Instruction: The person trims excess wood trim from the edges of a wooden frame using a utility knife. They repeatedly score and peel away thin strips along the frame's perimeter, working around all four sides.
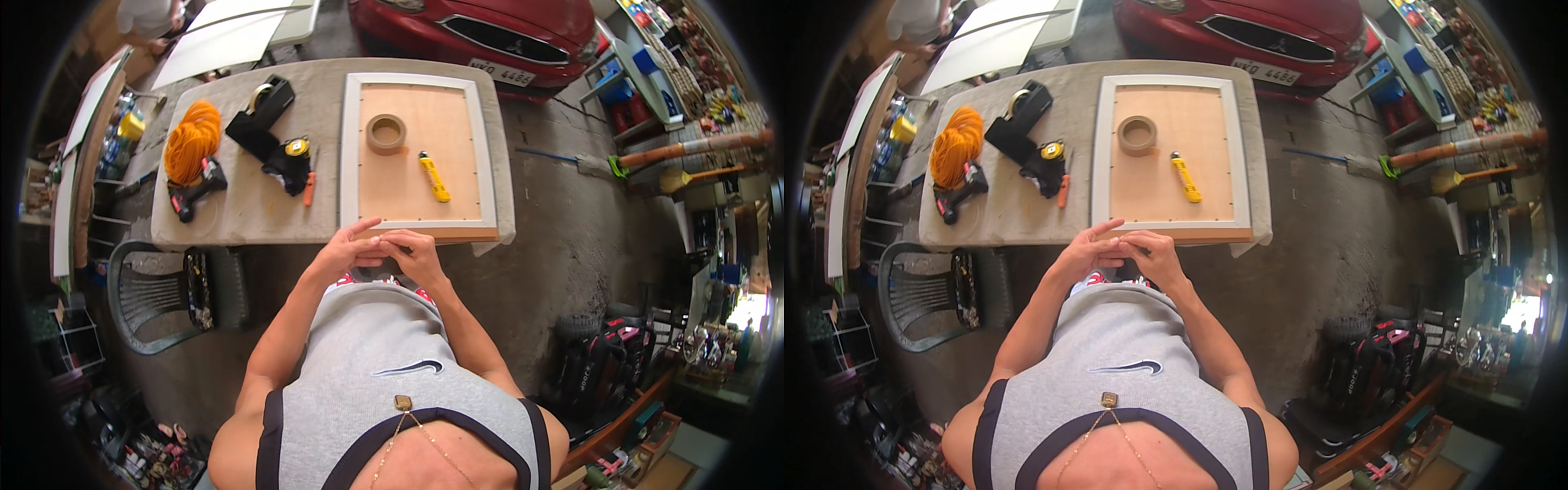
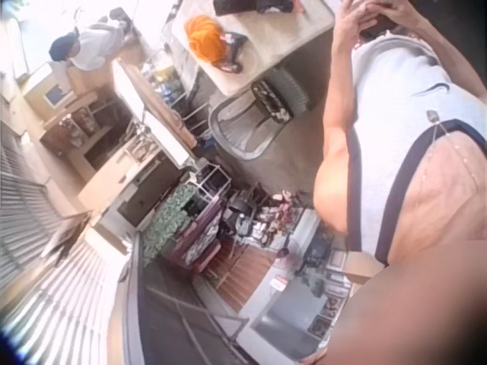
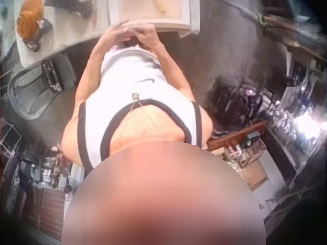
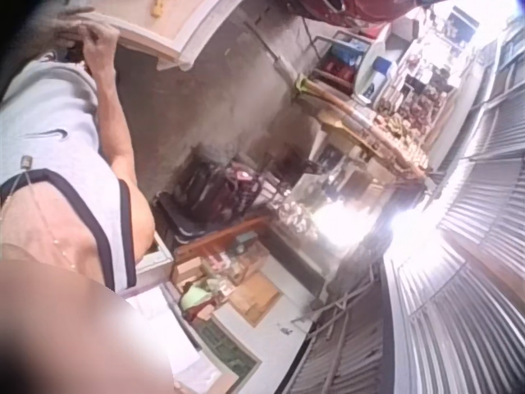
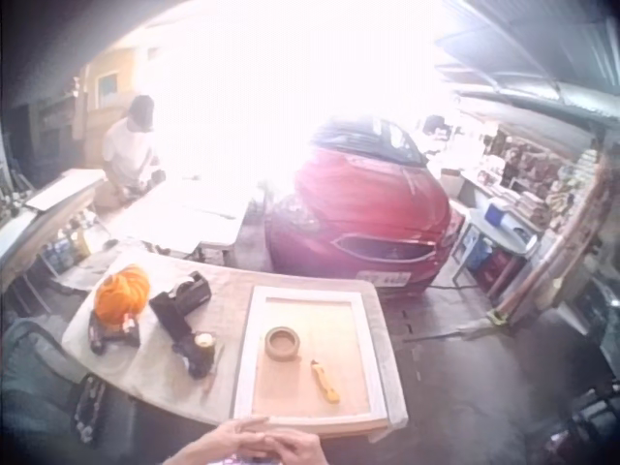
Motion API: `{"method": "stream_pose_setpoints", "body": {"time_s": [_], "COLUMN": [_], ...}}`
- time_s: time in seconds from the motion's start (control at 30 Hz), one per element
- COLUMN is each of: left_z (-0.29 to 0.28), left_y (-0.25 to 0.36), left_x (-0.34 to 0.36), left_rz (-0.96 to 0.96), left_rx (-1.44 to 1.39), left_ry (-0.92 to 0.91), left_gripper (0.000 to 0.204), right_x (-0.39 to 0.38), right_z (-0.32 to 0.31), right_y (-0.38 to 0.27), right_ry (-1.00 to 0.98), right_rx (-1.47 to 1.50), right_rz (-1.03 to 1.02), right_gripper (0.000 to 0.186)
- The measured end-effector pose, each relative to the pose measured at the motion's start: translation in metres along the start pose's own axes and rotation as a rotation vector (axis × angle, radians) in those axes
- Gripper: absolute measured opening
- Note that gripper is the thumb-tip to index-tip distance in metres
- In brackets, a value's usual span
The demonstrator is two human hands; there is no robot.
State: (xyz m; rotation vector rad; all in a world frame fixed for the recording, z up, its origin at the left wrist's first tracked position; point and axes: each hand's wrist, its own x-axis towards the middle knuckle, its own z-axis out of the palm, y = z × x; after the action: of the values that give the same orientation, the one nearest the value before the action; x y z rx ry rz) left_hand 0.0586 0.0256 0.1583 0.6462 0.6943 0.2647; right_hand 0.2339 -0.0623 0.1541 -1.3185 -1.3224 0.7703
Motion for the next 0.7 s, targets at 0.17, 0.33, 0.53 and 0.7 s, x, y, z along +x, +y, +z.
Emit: {"method": "stream_pose_setpoints", "body": {"time_s": [0.17,0.33,0.53,0.7], "left_z": [0.049,0.109,0.149,0.149], "left_y": [-0.022,-0.067,-0.094,-0.088], "left_x": [0.013,0.031,0.036,0.044], "left_rz": [-0.053,0.169,0.154,-0.045], "left_rx": [-0.250,-0.131,-0.342,-0.681], "left_ry": [-0.279,-0.021,0.142,-0.006], "left_gripper": [0.061,0.054,0.044,0.025], "right_x": [-0.032,-0.051,-0.067,-0.075], "right_z": [-0.056,-0.075,-0.107,-0.132], "right_y": [0.014,0.026,0.023,0.007], "right_ry": [0.089,0.381,0.431,0.272], "right_rx": [0.404,0.297,0.169,0.060], "right_rz": [0.456,0.392,0.270,-0.118], "right_gripper": [0.018,0.020,0.015,0.008]}}
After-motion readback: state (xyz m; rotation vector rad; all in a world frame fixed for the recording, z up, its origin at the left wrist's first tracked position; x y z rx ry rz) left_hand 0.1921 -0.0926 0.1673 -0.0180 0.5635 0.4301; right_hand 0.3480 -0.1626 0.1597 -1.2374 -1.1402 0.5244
